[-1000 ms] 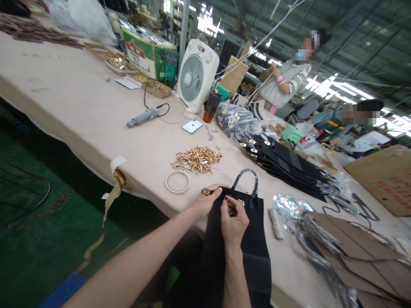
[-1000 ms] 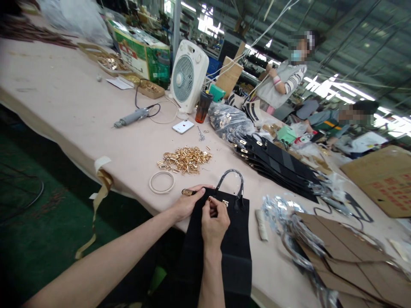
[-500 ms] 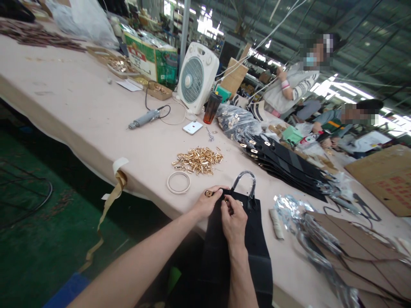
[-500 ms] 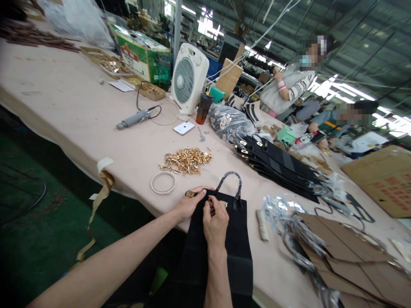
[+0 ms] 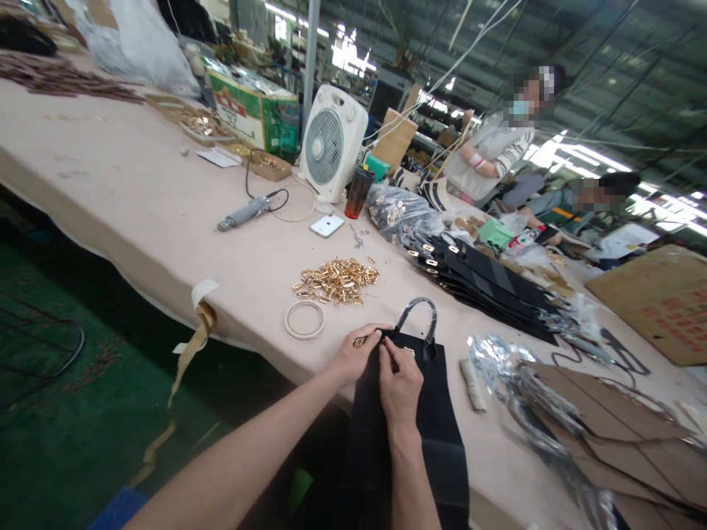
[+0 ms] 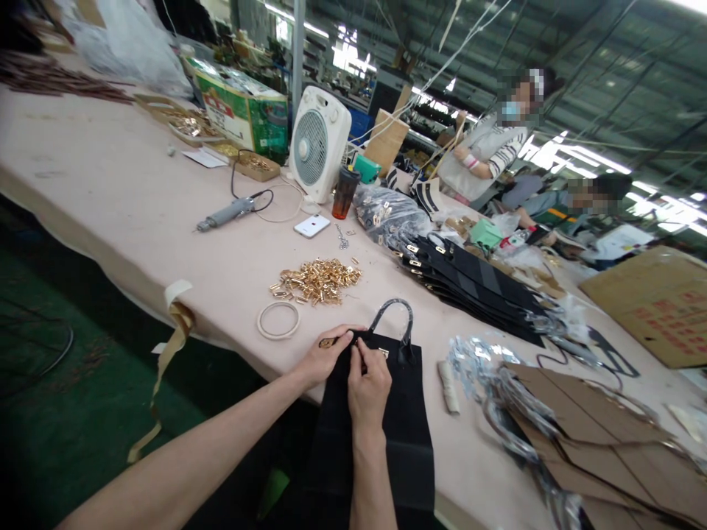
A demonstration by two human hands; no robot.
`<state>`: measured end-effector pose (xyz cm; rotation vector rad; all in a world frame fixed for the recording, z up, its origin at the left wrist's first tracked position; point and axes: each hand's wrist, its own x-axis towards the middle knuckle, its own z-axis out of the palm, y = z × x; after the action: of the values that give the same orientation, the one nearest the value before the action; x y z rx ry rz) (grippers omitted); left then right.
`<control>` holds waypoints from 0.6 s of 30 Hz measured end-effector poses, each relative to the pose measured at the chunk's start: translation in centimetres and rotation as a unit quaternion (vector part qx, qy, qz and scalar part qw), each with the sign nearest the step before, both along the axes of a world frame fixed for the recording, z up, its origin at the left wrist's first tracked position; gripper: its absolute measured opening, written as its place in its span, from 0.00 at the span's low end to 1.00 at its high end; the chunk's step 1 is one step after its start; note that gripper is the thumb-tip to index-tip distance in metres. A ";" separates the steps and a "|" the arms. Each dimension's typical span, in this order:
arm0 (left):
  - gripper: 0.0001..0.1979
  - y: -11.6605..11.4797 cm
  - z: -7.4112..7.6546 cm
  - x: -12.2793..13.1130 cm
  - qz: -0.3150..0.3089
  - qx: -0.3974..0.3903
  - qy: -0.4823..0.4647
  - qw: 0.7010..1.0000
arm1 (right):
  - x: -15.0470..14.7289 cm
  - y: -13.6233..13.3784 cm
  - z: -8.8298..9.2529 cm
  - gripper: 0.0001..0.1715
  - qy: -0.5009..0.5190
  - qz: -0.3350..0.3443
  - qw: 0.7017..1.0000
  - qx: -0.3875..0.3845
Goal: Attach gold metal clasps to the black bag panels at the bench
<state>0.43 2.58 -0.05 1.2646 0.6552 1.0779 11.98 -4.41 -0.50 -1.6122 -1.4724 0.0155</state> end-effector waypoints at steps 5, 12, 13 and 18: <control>0.18 0.2 0.0 0.0 0.003 -0.019 -0.017 1.000 | -0.8 0.2 0.0 0.25 -0.042 -0.033 0.998 -0.014; 0.22 -0.2 -0.8 0.5 0.021 -0.160 -0.068 0.985 | 0.4 -0.1 -0.3 0.36 0.091 -0.036 0.993 -0.059; 0.27 0.0 -1.2 0.8 0.027 -0.221 -0.106 0.969 | 0.5 0.3 -0.1 0.37 0.099 -0.056 0.993 -0.039; 0.28 0.7 -1.4 1.3 -0.009 -0.339 -0.289 0.895 | -1.8 3.5 3.7 0.23 0.108 0.054 0.992 0.037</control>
<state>1.78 3.25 -1.41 0.3131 0.4864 1.0119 10.19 -0.90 3.20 -1.4215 -1.3752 0.1884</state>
